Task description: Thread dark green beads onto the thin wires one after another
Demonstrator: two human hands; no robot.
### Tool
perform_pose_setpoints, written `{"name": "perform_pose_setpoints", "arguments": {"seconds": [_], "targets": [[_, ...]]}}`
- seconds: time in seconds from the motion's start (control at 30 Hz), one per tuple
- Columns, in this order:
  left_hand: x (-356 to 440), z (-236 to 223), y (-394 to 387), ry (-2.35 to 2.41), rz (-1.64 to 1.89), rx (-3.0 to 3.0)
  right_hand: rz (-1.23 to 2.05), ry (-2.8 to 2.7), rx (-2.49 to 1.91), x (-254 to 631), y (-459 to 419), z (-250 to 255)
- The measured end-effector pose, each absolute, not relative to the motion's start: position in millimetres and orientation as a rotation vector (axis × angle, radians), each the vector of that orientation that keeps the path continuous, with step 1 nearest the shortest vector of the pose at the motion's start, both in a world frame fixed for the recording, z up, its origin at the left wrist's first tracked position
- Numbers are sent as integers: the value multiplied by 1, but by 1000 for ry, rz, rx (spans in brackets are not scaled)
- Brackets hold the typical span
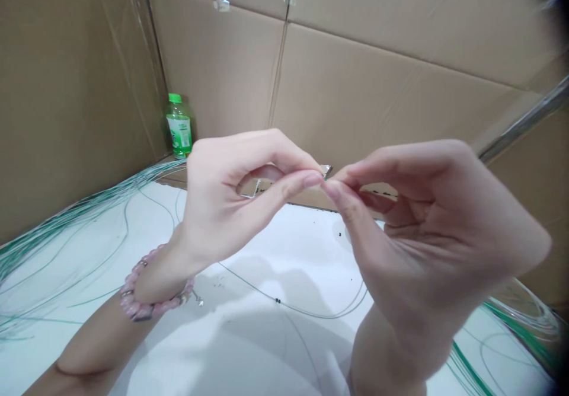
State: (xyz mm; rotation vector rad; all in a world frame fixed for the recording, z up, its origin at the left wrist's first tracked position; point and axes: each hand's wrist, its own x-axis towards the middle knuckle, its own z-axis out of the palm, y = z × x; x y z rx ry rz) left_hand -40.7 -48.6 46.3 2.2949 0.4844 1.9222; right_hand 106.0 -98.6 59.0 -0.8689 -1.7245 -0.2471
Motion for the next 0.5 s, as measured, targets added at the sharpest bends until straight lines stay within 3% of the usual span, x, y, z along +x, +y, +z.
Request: {"name": "perform_pose_setpoints", "arguments": {"seconds": [0.3, 0.5], "targets": [[-47, 50, -48, 490, 1820, 2595, -206, -1800, -863, 112, -101, 63], [-43, 50, -49, 485, 1894, 2390, -374, -1674, -721, 109, -94, 58]]}}
